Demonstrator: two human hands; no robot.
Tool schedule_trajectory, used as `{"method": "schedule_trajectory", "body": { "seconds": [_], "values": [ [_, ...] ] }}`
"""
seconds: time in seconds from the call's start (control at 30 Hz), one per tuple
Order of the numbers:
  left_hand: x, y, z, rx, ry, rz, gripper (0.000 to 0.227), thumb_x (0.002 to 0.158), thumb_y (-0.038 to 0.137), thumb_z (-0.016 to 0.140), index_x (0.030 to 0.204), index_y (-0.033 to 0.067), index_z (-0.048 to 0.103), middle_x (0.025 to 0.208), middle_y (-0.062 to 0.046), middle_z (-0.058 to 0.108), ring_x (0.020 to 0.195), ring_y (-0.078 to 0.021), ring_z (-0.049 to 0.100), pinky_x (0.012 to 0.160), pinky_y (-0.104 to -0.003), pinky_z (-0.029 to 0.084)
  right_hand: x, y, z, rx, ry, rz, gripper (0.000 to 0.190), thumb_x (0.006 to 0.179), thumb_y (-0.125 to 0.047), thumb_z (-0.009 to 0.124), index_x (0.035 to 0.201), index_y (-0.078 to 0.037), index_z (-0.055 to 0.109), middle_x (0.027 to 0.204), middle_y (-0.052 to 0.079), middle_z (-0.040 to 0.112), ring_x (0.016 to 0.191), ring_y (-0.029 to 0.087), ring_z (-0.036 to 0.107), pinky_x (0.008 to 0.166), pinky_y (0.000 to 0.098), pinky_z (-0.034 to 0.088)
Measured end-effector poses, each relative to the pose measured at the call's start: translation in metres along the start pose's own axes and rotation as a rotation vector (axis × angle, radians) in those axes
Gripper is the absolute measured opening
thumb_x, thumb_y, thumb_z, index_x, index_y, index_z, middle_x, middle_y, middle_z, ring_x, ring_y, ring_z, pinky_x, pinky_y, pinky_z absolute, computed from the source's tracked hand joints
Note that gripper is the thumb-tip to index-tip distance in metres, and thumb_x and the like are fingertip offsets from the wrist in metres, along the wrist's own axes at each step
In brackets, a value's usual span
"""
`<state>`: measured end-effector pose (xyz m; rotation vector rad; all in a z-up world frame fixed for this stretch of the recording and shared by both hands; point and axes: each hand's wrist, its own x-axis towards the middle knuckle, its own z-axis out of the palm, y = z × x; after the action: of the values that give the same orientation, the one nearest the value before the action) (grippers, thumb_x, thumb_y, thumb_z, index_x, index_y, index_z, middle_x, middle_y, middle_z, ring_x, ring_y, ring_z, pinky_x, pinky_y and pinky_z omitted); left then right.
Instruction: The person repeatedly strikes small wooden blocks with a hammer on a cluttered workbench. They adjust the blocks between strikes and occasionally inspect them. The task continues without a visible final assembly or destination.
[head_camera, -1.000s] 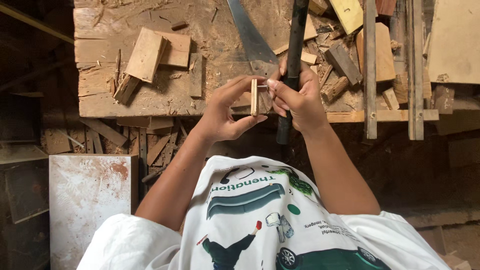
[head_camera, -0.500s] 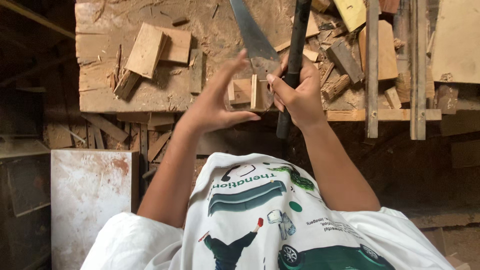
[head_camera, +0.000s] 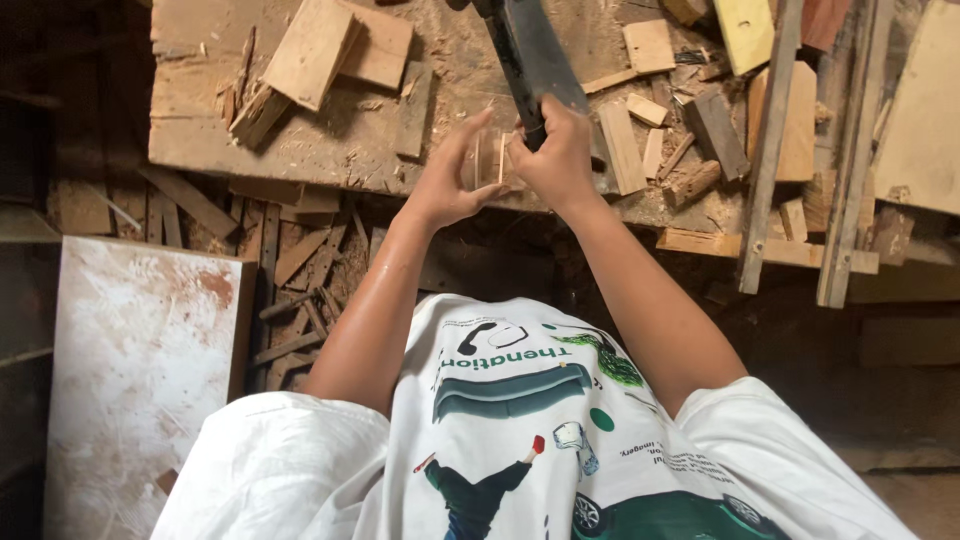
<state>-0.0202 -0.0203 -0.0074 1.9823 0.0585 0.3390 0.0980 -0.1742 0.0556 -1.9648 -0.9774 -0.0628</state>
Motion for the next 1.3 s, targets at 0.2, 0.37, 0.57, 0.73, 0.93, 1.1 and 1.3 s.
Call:
{"method": "schedule_trajectory", "body": {
  "seconds": [0.2,0.37,0.57,0.73,0.93,1.1,1.3],
  "values": [
    [0.000,0.005,-0.009,-0.139,-0.023,0.079,0.087,0.081,0.024,0.091,0.153,0.0119,0.045,0.156,-0.013,0.054,0.148,-0.0312,0.050,0.126,-0.045,0.038,0.006,0.005,0.013,-0.008,-0.100,0.083,0.020,0.085,-0.008,0.077,0.089,-0.001,0.059,0.077,0.010,0.062,0.069,0.020,0.062,0.063,0.0370,0.047],
    [0.002,0.002,-0.008,-0.038,-0.028,-0.042,0.081,0.080,0.023,0.091,0.148,0.0110,0.048,0.149,-0.012,0.058,0.143,-0.0306,0.053,0.122,-0.043,0.040,0.010,0.007,0.019,-0.009,-0.180,0.198,0.017,0.087,-0.010,0.076,0.090,-0.004,0.061,0.076,0.006,0.063,0.066,0.014,0.061,0.060,0.0327,0.048],
    [0.003,-0.009,-0.011,0.043,-0.009,0.023,0.079,0.076,0.020,0.093,0.143,0.0093,0.051,0.150,-0.018,0.056,0.143,-0.0356,0.051,0.120,-0.045,0.040,0.014,0.010,0.022,0.025,-0.237,0.271,0.016,0.089,-0.012,0.077,0.092,-0.007,0.062,0.078,0.002,0.065,0.066,0.011,0.064,0.060,0.0284,0.050],
    [0.005,-0.008,-0.014,0.057,-0.014,0.056,0.084,0.075,0.021,0.093,0.145,0.0079,0.049,0.148,-0.018,0.057,0.138,-0.0366,0.054,0.117,-0.045,0.043,0.012,0.017,0.021,0.228,-0.275,0.357,0.021,0.097,-0.018,0.079,0.092,-0.007,0.062,0.080,0.001,0.066,0.069,0.008,0.066,0.060,0.0257,0.050],
    [0.005,-0.003,-0.016,0.076,-0.018,0.066,0.091,0.075,0.024,0.093,0.150,0.0077,0.044,0.142,-0.013,0.063,0.132,-0.0340,0.060,0.113,-0.044,0.047,0.010,0.023,0.021,0.315,-0.263,0.373,0.011,0.100,-0.012,0.073,0.100,-0.007,0.063,0.088,0.001,0.072,0.078,0.006,0.070,0.066,0.0234,0.055],
    [0.009,-0.006,-0.016,0.120,-0.027,0.040,0.091,0.075,0.024,0.094,0.148,0.0062,0.044,0.139,-0.013,0.064,0.130,-0.0345,0.060,0.110,-0.044,0.047,0.012,0.024,0.020,0.386,-0.261,0.427,0.013,0.099,-0.011,0.075,0.099,-0.007,0.062,0.087,0.002,0.071,0.076,0.006,0.069,0.065,0.0230,0.055],
    [0.010,-0.005,-0.012,0.164,-0.023,-0.001,0.087,0.071,0.026,0.094,0.143,0.0057,0.049,0.136,-0.013,0.065,0.127,-0.0329,0.061,0.108,-0.045,0.047,0.013,0.023,0.020,0.335,-0.269,0.460,0.015,0.098,-0.012,0.077,0.097,-0.008,0.063,0.084,-0.001,0.071,0.073,0.004,0.068,0.063,0.0225,0.055]
  ]
}}
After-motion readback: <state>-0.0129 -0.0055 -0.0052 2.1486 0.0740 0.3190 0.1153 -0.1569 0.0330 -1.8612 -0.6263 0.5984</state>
